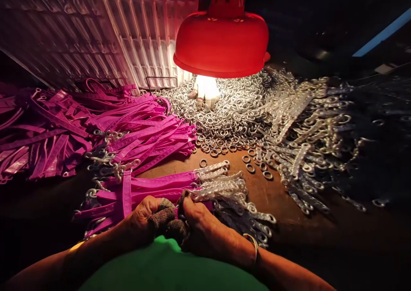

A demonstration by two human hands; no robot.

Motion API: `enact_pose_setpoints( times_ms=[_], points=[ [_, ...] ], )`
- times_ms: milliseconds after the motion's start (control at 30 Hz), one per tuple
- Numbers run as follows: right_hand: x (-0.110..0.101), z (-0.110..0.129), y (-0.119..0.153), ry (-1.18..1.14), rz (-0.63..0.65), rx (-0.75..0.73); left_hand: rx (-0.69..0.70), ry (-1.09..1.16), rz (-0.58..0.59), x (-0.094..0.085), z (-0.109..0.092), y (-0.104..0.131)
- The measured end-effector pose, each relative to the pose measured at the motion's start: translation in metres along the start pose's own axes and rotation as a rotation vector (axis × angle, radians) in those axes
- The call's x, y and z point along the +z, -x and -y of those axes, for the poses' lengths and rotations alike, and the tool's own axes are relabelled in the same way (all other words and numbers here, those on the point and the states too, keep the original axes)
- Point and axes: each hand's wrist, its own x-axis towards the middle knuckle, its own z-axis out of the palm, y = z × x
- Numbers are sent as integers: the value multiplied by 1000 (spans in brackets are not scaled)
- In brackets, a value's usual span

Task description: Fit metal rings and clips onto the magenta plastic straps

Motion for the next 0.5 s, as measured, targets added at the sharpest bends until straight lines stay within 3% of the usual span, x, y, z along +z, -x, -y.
enact_pose_setpoints(
  times_ms=[133,300,500],
  points=[
    [1,-6,-9,78,4,59,-41,-60,-9,-7,1,-8],
    [-7,13,-7,219,87,50,-55,-149,-37,-12,-3,-11],
    [-17,28,-4,209,95,-84,-48,-165,13,-5,-13,-7]
  ],
)
